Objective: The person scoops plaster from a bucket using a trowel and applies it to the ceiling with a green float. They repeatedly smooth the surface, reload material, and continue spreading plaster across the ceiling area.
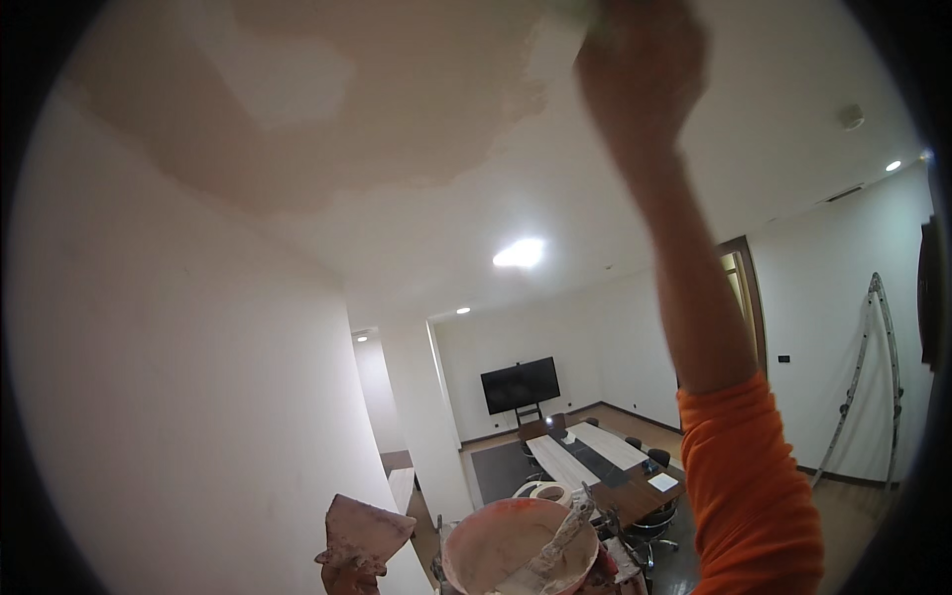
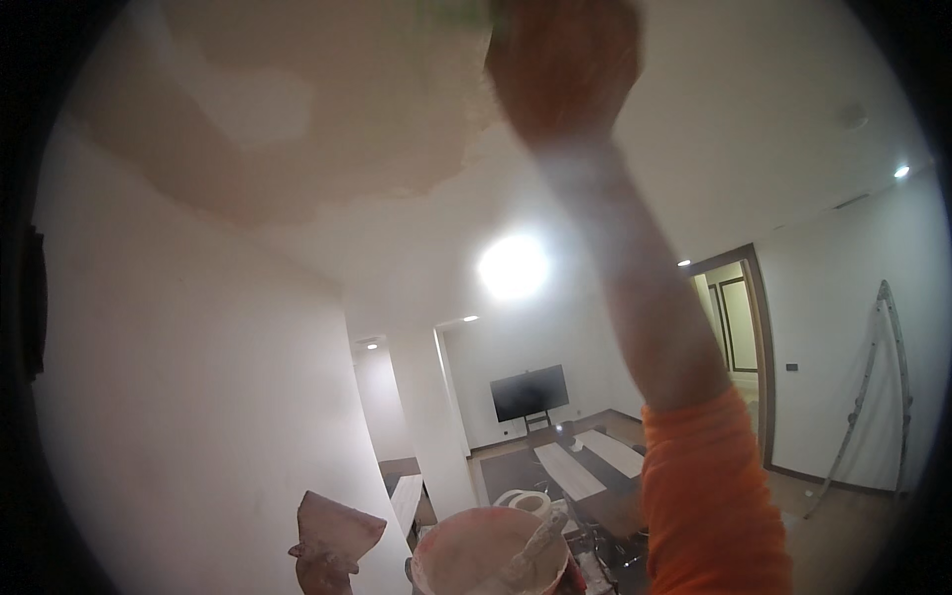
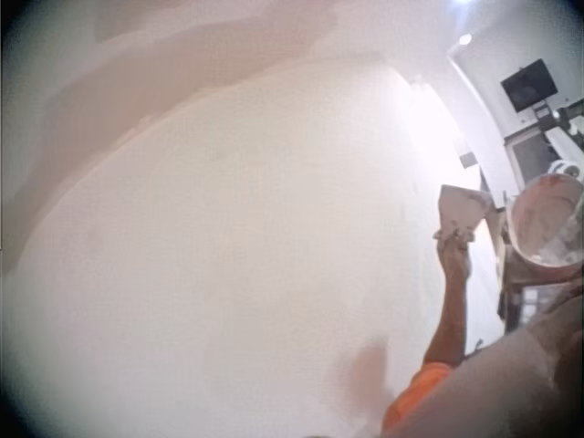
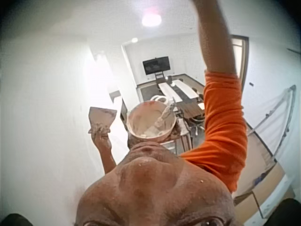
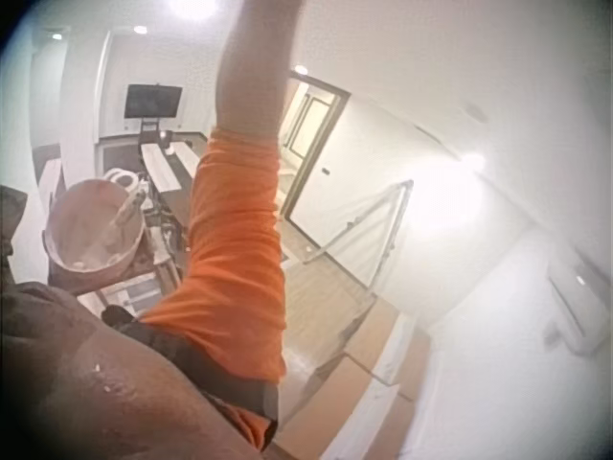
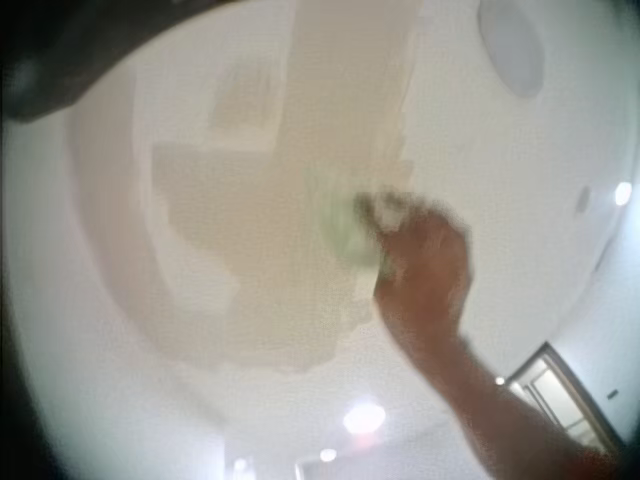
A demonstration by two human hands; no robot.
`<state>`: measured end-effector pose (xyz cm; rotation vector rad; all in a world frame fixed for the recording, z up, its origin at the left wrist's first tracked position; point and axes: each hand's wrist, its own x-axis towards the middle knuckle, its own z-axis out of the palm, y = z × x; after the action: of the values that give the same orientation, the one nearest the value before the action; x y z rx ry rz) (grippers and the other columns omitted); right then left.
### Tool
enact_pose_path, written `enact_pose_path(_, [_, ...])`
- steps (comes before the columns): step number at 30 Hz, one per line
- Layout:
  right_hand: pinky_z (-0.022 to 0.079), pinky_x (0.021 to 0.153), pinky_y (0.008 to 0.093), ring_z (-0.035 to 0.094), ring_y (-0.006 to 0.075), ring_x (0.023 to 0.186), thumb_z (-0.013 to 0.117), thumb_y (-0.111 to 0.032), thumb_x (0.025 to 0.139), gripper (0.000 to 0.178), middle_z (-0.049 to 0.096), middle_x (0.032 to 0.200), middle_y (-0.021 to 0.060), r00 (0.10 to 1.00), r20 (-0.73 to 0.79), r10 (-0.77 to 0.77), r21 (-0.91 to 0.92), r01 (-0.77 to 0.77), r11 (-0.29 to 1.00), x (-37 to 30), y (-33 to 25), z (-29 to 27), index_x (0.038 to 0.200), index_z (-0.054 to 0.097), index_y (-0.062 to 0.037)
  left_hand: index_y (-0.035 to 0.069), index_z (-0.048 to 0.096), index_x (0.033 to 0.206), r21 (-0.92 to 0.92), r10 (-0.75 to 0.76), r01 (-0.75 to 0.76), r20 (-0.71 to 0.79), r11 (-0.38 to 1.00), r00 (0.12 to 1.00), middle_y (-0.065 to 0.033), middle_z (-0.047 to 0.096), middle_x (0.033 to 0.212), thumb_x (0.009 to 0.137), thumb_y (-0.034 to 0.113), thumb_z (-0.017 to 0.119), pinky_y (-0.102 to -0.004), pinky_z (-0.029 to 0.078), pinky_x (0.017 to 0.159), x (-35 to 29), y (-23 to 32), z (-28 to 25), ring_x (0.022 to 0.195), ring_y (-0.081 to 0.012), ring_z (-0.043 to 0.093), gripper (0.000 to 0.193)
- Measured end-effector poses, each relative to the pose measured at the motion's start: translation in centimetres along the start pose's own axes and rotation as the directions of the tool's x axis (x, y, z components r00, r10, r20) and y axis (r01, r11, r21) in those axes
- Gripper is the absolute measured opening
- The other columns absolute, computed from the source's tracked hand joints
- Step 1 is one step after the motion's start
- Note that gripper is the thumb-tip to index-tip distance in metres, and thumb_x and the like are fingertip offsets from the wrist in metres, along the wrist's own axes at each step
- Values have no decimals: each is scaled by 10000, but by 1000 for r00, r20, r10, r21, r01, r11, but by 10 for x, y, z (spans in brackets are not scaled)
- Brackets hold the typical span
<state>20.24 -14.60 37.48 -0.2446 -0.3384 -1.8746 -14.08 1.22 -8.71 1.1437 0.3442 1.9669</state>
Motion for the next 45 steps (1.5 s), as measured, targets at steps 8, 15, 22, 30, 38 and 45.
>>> enact_pose_path(8, [389,998,366,532,181,1162,582,-233,832,577,594,1263,-2,912,402,74,-237,25,971,-16,-20,23,1400,507,-299,-10,528,1056,-31,-78,77,-19,997,997,-117,608,956,865,-18,566,-309,563,664,-6,9,-3,743,-202,649,196])
enact_pose_path(15, [446,980,450,567,255,1131,580,-22,793,527,596,1270,27,919,375,-120,266,17,964,-218,-52,63,1284,625,-207,-14,551,1058,-67,-32,30,-25,997,999,-111,607,960,864,-13,572,-293,555,668,-3,11,12,733,-202,635,195])
enact_pose_path(22, [441,1011,445,562,255,1193,575,-15,801,552,574,1353,24,943,325,-68,192,4,981,-190,-31,27,1326,595,-185,-10,522,1125,-46,-46,44,-49,998,998,-109,604,941,877,-13,571,-280,540,647,-9,14,2,759,-188,624,253])
enact_pose_path(30, [368,1099,474,423,303,1372,487,8,841,567,470,1476,90,938,337,80,38,-98,994,-79,-60,63,1388,521,-133,-9,528,1122,28,-92,91,37,995,995,-106,605,928,877,-12,553,-267,534,626,-6,17,1,714,-194,639,246])
enact_pose_path(38, [481,982,411,604,282,1166,503,9,892,411,669,1210,79,971,159,179,82,-194,978,-69,9,-1,1274,623,-82,-8,509,1130,-11,-38,38,0,999,999,-118,620,941,888,20,541,-271,530,640,-15,22,1,715,-205,633,246])
enact_pose_path(45, [483,998,428,612,298,1153,630,57,831,396,661,1226,149,990,-90,112,-122,-122,985,41,43,22,1199,676,-82,6,496,1103,-67,-84,84,3,994,996,-126,622,873,901,5,558,-309,529,658,-14,18,0,718,-213,630,211])
